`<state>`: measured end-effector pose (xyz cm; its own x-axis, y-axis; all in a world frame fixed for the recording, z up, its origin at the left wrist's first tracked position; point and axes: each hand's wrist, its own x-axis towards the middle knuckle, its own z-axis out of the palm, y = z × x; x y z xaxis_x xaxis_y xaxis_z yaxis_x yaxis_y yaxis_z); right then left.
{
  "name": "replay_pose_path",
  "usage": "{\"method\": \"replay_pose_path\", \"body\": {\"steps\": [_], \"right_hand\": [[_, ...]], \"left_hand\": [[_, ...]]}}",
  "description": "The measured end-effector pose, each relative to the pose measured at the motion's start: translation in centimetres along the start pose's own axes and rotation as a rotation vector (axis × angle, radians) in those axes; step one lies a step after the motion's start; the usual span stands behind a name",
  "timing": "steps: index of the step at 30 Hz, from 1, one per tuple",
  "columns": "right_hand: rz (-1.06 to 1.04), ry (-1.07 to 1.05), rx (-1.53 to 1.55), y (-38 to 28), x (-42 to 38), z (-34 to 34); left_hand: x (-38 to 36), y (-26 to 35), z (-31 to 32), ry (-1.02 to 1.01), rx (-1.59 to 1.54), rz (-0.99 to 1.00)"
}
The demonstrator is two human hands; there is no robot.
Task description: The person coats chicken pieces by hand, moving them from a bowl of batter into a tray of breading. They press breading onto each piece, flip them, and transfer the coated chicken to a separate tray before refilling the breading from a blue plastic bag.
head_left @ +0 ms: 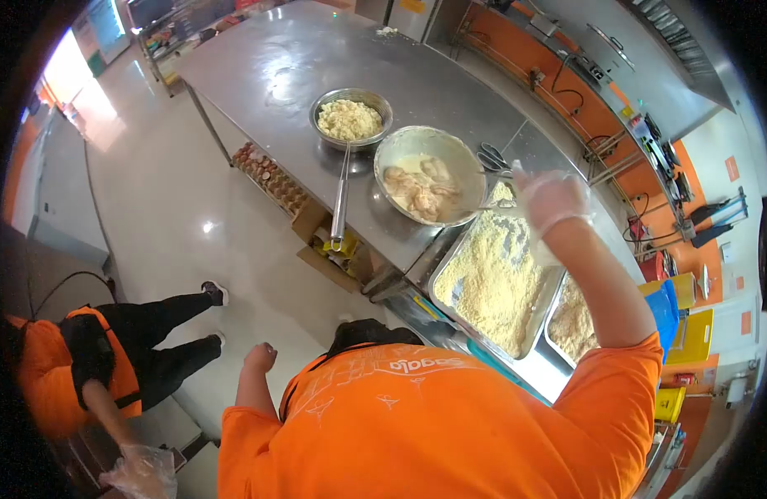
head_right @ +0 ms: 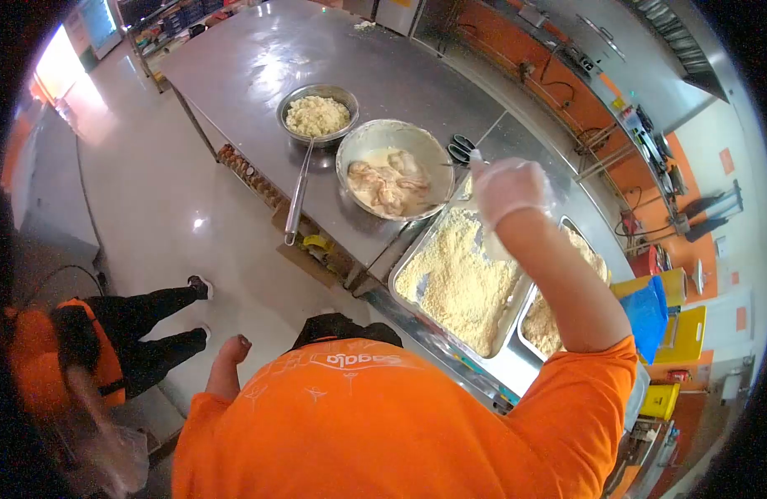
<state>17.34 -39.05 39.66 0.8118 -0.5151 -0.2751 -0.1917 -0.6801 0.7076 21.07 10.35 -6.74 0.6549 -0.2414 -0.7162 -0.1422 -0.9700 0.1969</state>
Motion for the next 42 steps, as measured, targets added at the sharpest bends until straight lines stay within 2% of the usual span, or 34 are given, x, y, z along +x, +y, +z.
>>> {"method": "replay_pose_path", "body": {"steps": [1,4,6,7,9,10,13,16,19,20,23,26,28,30,32,35,38,40,42], "right_hand": [[0.017,-0.012,-0.021,-0.8,-0.6,-0.5],[0.004,0.183,-0.058,-3.4,-0.1,2.7],[0.031,0.287,-0.032,-4.7,0.9,4.9],[0.056,0.259,0.033,-5.2,1.5,5.9],[0.105,0.207,0.165,-5.9,3.1,8.1],[0.110,0.339,0.212,-6.1,3.5,9.1],[0.150,0.328,0.328,-5.4,4.5,9.7],[0.069,0.103,0.491,-3.3,4.4,8.6],[-0.224,0.252,0.426,-2.1,5.1,10.7],[-0.220,0.238,0.529,-1.7,4.9,10.5],[0.068,-0.062,1.332,-1.3,4.4,9.0],[-0.157,0.133,1.617,-2.1,6.2,12.4],[-0.271,0.093,1.246,-2.3,10.7,16.6],[-0.241,0.092,0.881,-2.4,11.5,17.3],[-0.084,0.126,0.519,-2.0,9.4,14.0],[0.140,0.004,0.465,-0.8,4.5,7.7],[0.138,0.052,0.424,0.2,1.9,5.7],[0.120,-0.070,0.348,-0.3,0.8,3.8],[0.072,-0.140,0.316,-1.4,0.3,3.4]], "left_hand": [[0.8,-0.1,-0.6,0.034,0.024,0.042],[0.5,2.3,-4.1,0.093,-0.179,0.043],[-1.3,5.0,-6.1,0.106,-0.137,0.035],[-1.6,5.6,-6.8,0.115,-0.115,0.030],[-0.6,4.8,-5.2,0.065,-0.121,0.061],[-0.7,4.4,-4.2,0.037,-0.124,0.074],[-1.9,3.4,-2.4,-0.072,-0.048,0.024],[-3.8,2.1,-1.8,-0.066,-0.083,-0.096],[-3.4,-1.0,-0.6,-0.037,-0.164,-0.123],[-3.1,-1.9,-0.4,-0.040,-0.165,-0.134],[-3.0,-2.8,-0.5,-0.035,-0.169,-0.153],[-3.1,-1.6,-1.8,0.027,-0.203,-0.140],[-2.7,-0.4,-2.2,0.049,-0.221,-0.086],[-2.6,1.2,-2.8,0.053,-0.232,-0.036],[-2.9,2.8,-3.5,0.040,-0.241,0.010],[-1.2,2.0,-1.4,0.045,-0.166,0.050],[-1.2,0.8,-0.6,0.005,-0.167,-0.006],[2.2,-3.3,3.2,-0.022,-0.053,0.036],[3.3,-4.6,3.7,-0.068,0.049,0.045]]}}
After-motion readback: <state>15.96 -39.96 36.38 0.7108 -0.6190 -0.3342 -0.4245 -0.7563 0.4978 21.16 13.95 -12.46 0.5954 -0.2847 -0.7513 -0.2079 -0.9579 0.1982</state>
